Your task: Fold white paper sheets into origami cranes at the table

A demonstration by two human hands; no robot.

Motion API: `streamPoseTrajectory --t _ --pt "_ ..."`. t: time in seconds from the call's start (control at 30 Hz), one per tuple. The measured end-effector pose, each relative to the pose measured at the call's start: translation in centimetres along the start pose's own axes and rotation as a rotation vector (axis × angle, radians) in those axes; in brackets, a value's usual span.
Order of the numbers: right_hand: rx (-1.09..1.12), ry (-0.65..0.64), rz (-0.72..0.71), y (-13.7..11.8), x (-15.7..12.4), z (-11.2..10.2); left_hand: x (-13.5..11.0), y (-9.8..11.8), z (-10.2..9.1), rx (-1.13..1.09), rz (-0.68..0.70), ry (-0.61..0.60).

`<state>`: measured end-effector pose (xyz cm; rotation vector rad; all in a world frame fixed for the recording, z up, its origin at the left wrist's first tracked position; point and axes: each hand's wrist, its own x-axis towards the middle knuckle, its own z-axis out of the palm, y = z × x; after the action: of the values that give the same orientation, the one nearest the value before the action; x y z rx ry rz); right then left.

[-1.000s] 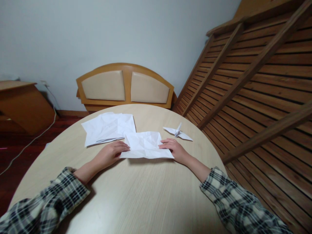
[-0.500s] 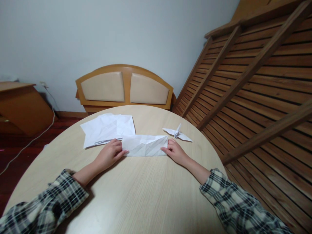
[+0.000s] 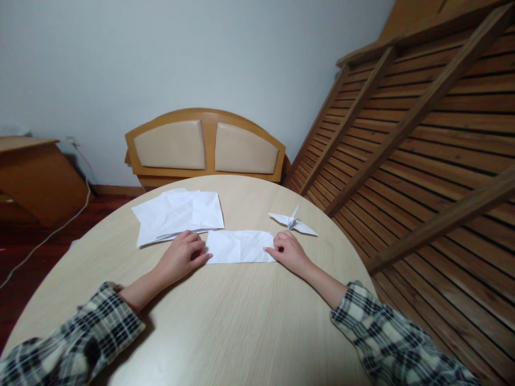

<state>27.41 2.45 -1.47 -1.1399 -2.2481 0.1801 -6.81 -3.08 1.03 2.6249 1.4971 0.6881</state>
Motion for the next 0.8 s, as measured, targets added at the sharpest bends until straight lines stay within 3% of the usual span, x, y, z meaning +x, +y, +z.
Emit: streamPoseTrajectory --t 0.23,0.43,0.63,0.8 --pt "-0.045 0.001 -0.016 -0.4 0.0 -0.4 -0.2 0.0 0.3 -0.048 0.071 0.031" --pt "-0.059 0.027 -0.065 -1.3 -0.2 -0.8 -0.3 0.6 0.0 -0.116 0.228 -0.038" --pt "-0.035 -0.172 -0.195 -1.0 -0.4 -0.7 -0.5 1.9 -0.6 -0.113 0.371 -0.132" --pt "-0.019 -0.264 -0.186 -1.0 -0.4 -0.7 -0.6 2.1 -0.2 -0.122 0.408 -0.169"
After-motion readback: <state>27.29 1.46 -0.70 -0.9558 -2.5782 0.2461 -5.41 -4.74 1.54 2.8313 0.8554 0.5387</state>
